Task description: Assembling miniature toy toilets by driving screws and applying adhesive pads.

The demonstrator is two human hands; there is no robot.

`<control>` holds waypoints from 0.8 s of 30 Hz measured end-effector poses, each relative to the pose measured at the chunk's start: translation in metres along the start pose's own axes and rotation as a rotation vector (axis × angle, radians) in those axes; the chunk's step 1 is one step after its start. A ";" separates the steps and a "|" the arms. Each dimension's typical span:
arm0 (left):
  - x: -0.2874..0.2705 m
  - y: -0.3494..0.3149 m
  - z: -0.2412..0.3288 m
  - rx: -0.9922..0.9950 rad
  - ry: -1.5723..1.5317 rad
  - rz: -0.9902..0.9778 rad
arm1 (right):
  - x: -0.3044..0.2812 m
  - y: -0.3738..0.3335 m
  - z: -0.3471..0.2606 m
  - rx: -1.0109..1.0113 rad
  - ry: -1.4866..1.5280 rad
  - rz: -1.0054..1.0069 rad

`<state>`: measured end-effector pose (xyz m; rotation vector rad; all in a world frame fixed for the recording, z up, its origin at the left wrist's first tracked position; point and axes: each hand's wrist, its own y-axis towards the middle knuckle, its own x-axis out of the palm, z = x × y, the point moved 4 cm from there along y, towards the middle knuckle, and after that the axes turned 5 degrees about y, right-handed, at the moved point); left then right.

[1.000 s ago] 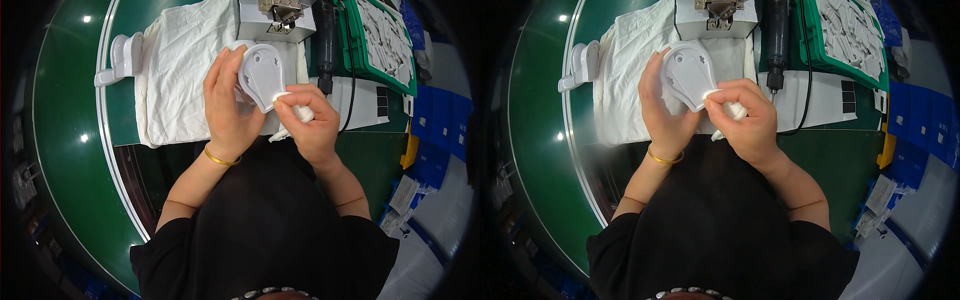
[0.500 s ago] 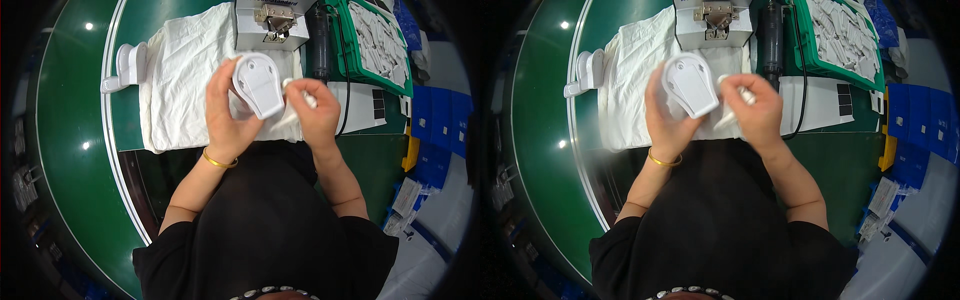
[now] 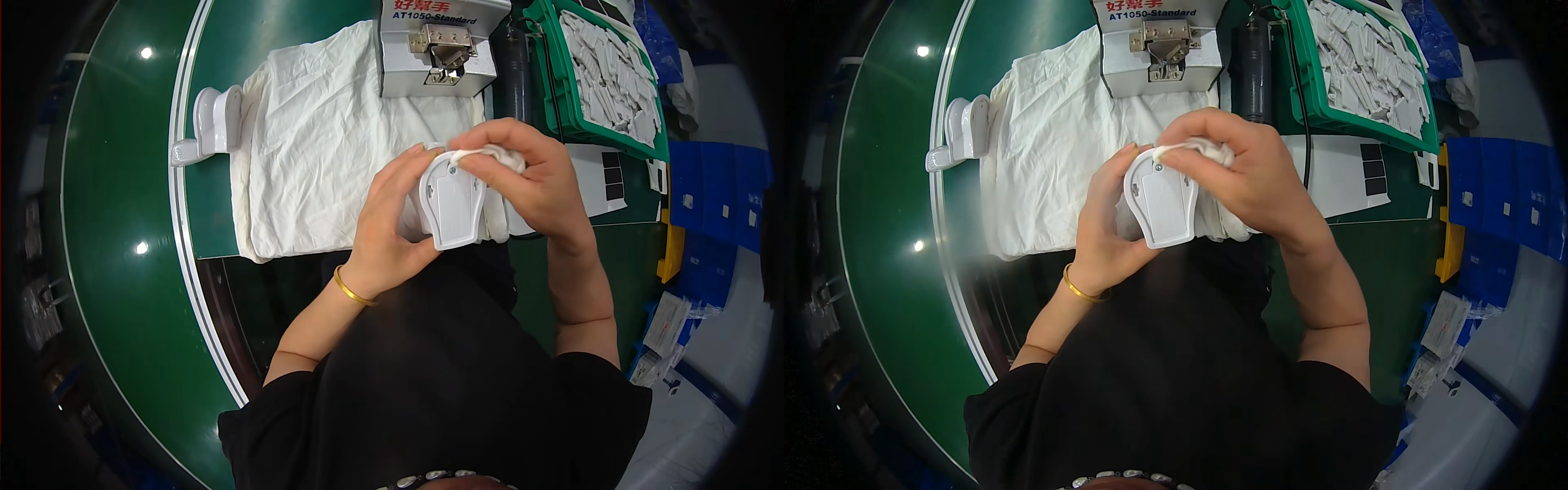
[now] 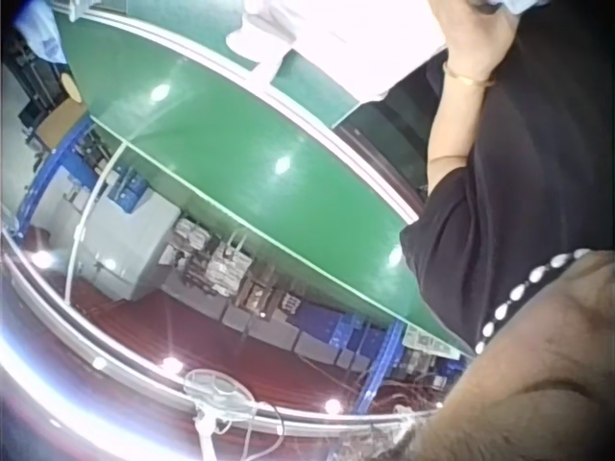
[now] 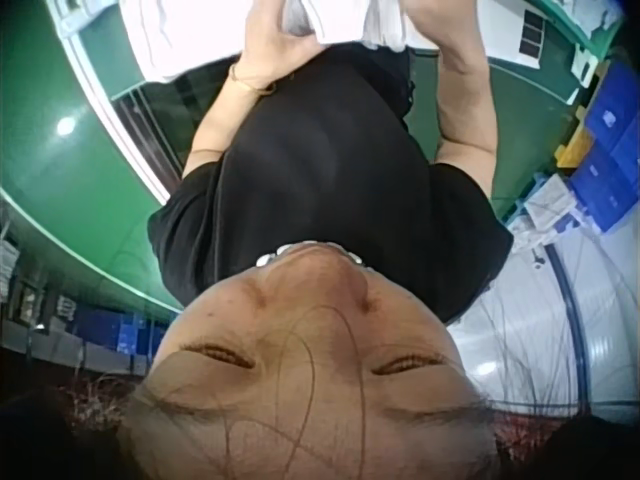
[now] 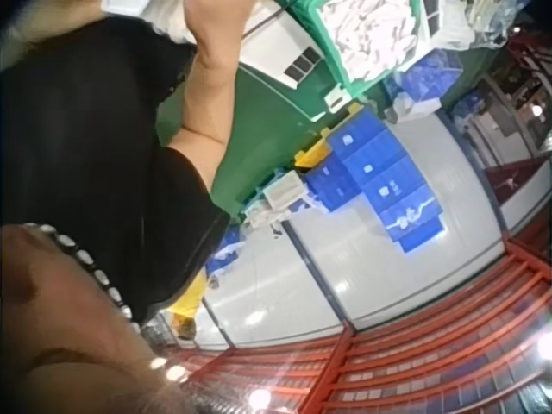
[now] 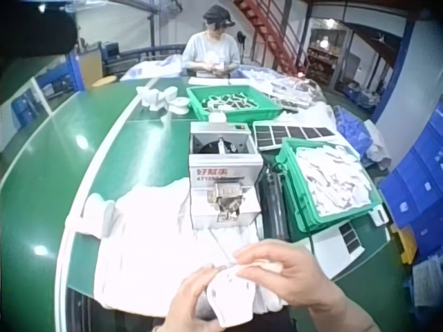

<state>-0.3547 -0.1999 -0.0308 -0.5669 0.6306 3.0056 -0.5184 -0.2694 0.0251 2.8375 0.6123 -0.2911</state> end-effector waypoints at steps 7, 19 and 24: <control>0.000 0.000 0.002 0.028 0.049 0.035 | 0.015 -0.007 0.004 0.220 0.121 0.074; -0.002 0.002 0.008 0.047 0.066 -0.010 | 0.011 -0.009 -0.002 0.242 0.138 0.064; -0.001 -0.001 0.007 0.044 0.050 0.013 | 0.009 -0.005 0.012 0.244 0.204 0.169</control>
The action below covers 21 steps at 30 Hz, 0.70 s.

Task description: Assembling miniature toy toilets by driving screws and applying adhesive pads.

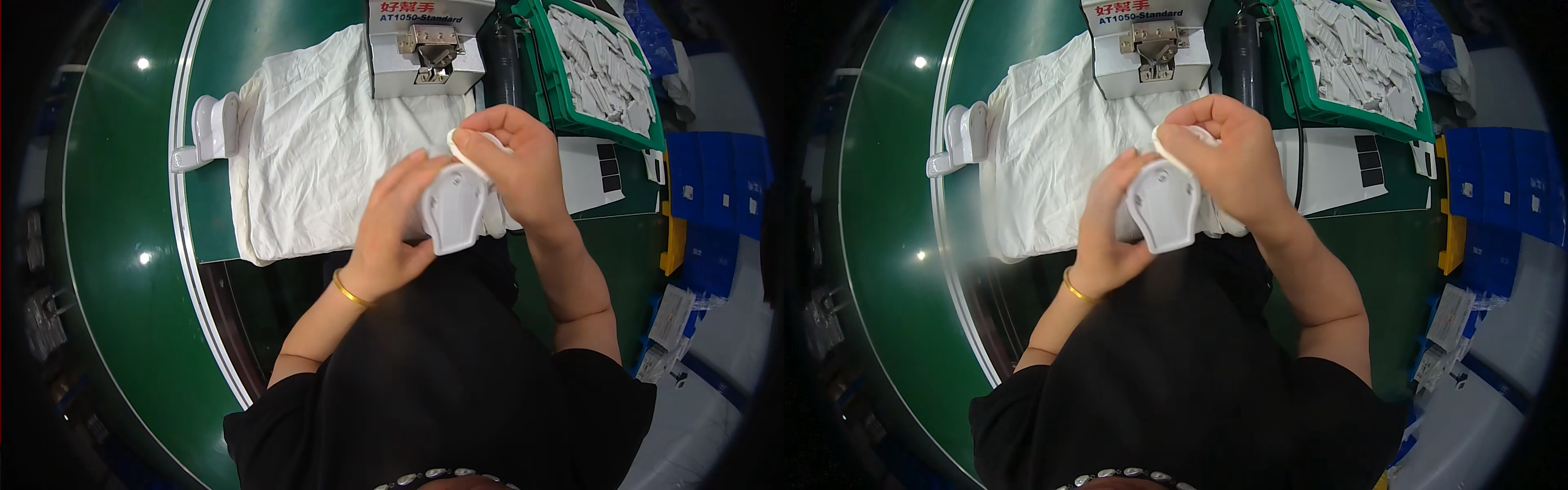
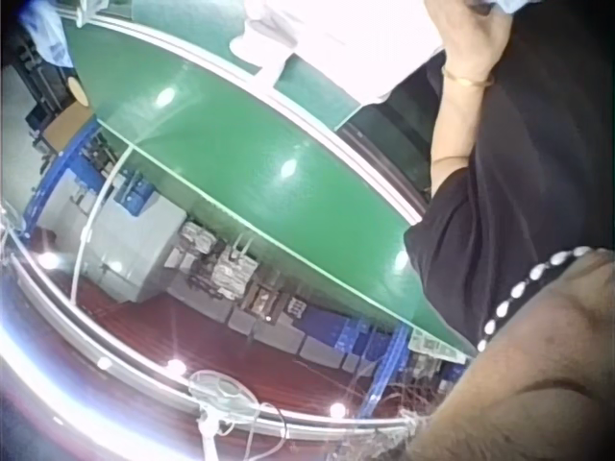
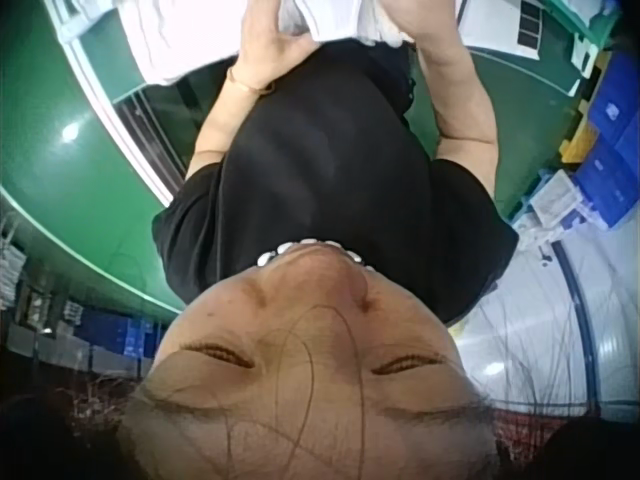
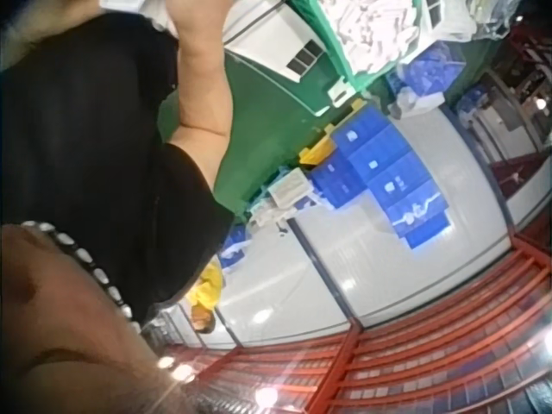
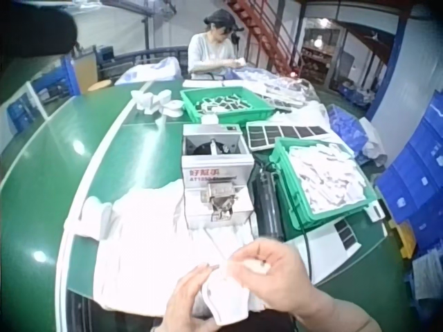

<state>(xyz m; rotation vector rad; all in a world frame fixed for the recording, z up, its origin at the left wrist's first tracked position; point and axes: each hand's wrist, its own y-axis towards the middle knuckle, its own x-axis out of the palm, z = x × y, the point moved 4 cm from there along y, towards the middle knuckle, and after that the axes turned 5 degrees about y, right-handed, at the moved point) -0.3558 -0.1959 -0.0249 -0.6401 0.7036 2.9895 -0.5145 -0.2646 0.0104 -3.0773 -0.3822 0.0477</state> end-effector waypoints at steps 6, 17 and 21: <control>0.000 0.004 -0.004 0.004 0.012 -0.030 | -0.006 0.005 0.007 0.157 0.300 -0.060; 0.000 0.000 -0.003 0.023 -0.007 -0.028 | -0.012 0.021 0.032 0.122 0.314 0.048; -0.004 -0.004 -0.014 -0.106 -0.159 -0.007 | -0.026 0.036 0.042 0.034 0.020 0.181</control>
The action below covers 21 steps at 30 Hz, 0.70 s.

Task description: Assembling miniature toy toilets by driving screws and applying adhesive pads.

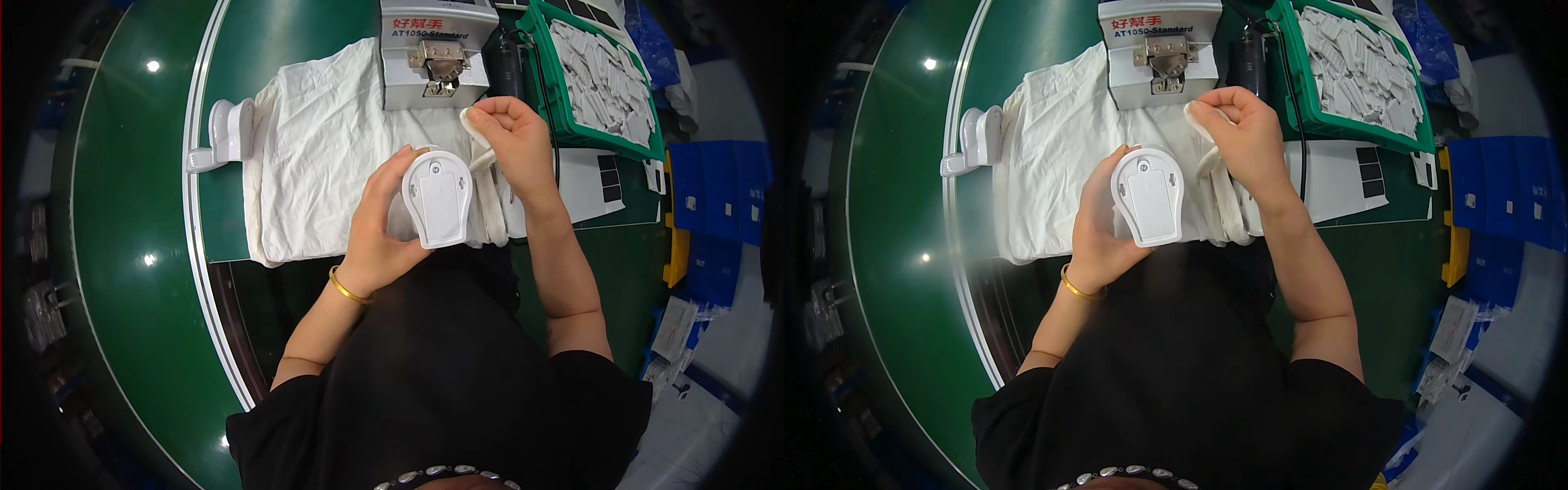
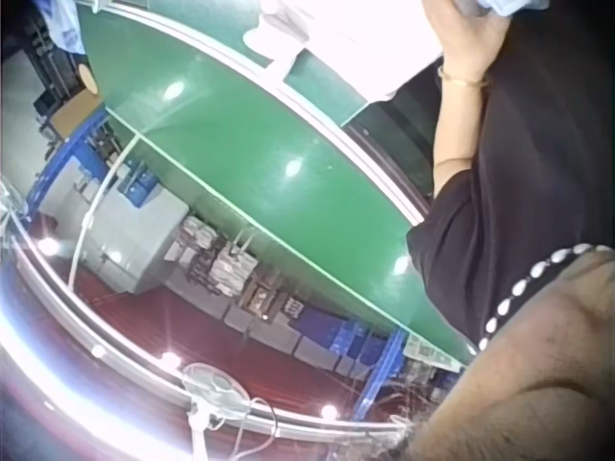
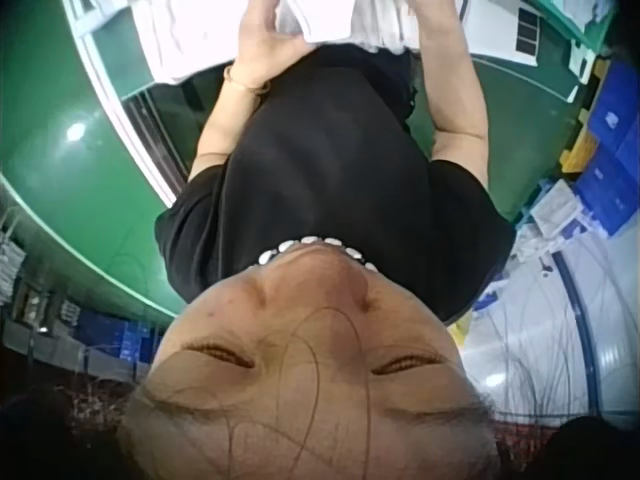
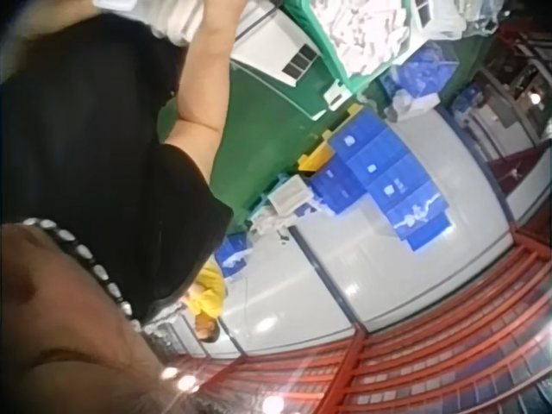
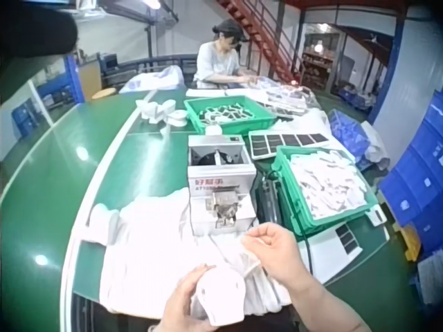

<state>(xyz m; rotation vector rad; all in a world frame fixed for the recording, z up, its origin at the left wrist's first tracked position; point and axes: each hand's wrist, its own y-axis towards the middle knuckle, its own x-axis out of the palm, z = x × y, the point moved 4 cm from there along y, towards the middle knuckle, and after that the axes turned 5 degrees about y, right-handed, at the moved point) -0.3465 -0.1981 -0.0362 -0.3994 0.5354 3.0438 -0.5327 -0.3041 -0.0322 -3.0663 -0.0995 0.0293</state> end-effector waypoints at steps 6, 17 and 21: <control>-0.012 0.006 0.003 -0.007 -0.160 0.076 | -0.010 -0.017 -0.024 -0.543 -0.566 0.181; -0.053 0.022 0.019 0.190 0.378 0.151 | 0.039 -0.058 -0.027 -0.074 -0.097 -0.546; -0.073 0.033 0.043 0.348 0.940 -0.092 | 0.051 -0.045 -0.040 0.041 -0.166 -0.683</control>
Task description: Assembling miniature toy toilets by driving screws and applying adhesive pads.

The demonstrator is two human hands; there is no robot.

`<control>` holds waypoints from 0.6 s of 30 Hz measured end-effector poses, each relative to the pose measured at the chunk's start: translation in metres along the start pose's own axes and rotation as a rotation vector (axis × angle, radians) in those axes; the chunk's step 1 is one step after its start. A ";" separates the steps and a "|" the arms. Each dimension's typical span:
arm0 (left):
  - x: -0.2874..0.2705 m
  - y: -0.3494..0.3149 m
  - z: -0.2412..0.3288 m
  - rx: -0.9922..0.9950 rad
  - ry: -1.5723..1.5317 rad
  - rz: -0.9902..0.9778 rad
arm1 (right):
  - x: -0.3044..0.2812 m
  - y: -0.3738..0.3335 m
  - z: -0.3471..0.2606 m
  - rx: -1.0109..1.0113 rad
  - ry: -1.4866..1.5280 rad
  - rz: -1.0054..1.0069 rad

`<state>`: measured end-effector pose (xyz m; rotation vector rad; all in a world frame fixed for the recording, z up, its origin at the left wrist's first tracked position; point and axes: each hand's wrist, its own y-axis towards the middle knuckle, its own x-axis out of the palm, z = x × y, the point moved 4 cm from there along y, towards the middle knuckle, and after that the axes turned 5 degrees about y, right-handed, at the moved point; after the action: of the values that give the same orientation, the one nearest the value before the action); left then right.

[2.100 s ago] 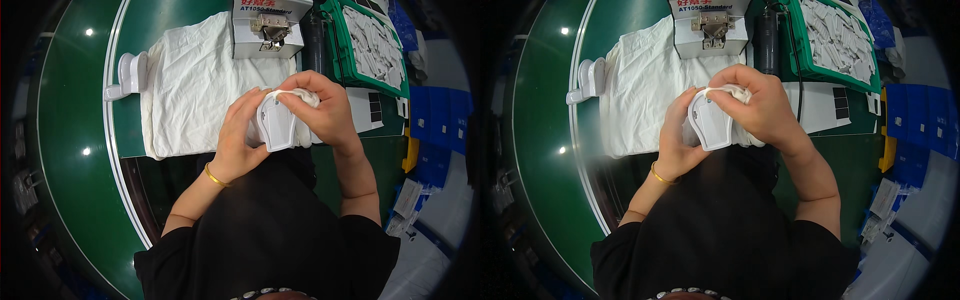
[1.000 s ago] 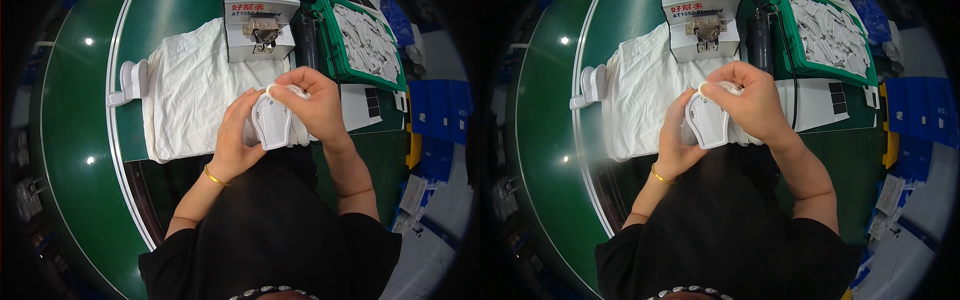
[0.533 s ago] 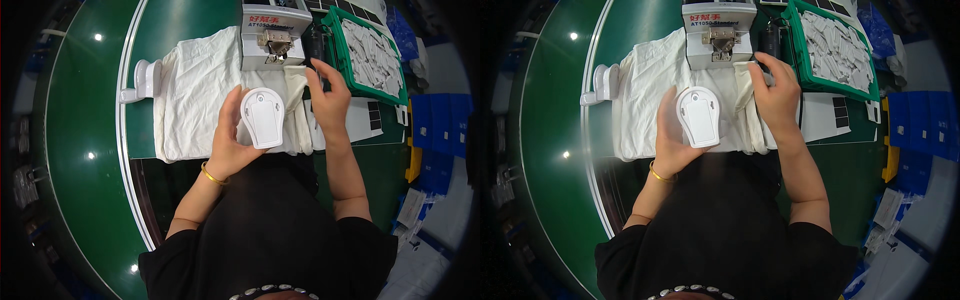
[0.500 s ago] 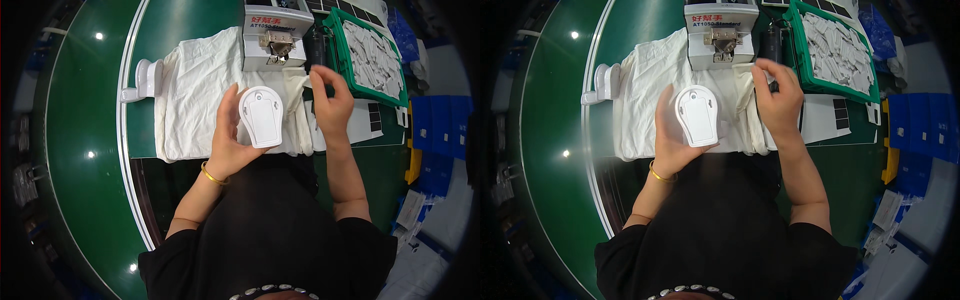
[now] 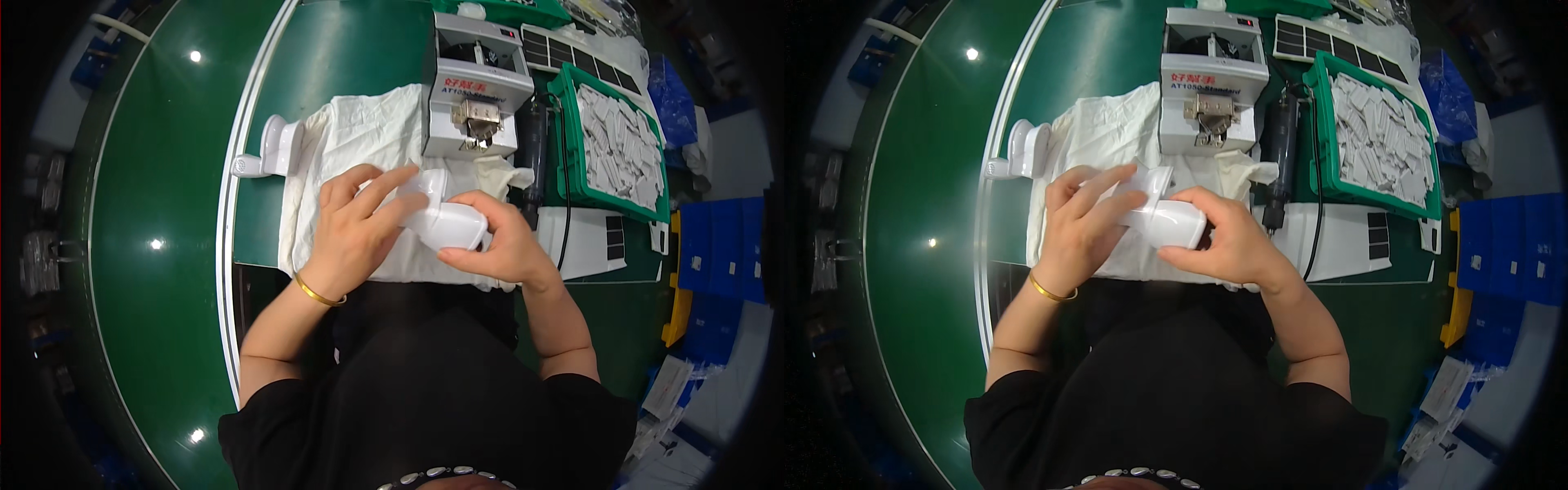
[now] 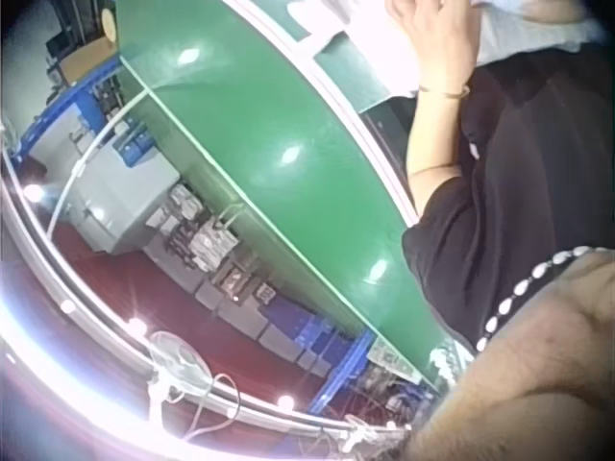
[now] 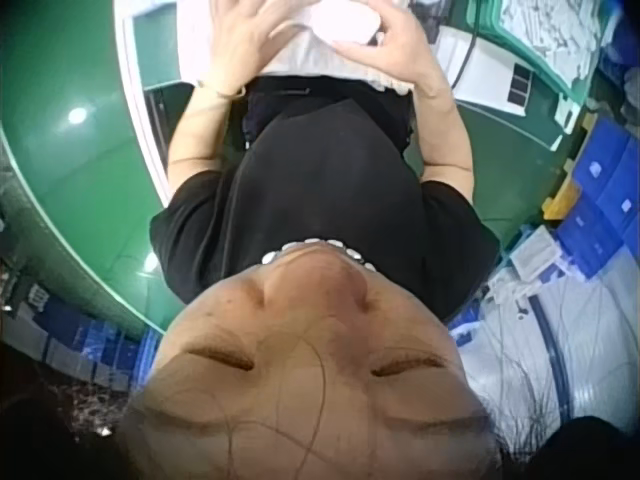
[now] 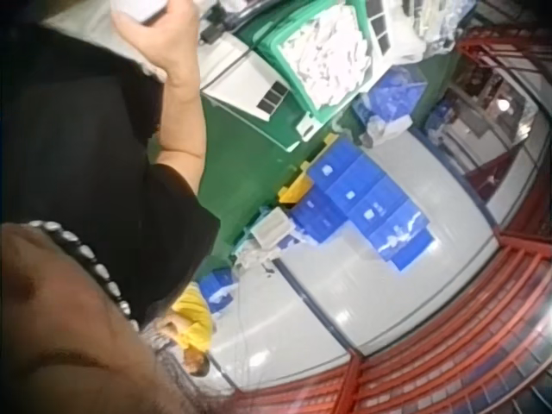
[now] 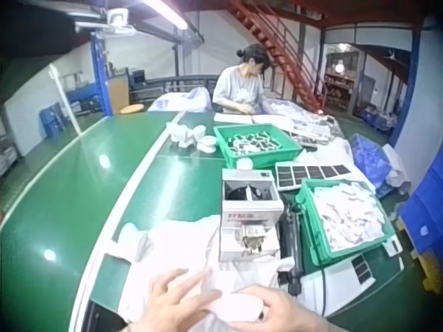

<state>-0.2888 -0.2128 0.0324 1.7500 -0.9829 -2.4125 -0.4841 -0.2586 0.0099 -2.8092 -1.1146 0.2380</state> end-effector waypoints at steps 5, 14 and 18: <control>0.001 0.061 -0.074 -0.114 -0.225 0.174 | -0.020 0.010 -0.018 -0.326 0.036 0.275; 0.149 0.207 -0.279 -1.042 -0.007 0.256 | -0.060 -0.016 -0.008 -0.322 0.058 0.451; 0.181 0.238 -0.327 -1.217 -0.286 0.279 | -0.081 -0.039 0.004 -0.221 0.149 0.595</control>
<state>-0.1590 -0.6245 -0.0676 0.7747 0.2882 -2.2219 -0.5695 -0.2857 0.0208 -3.2188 -0.2650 -0.0563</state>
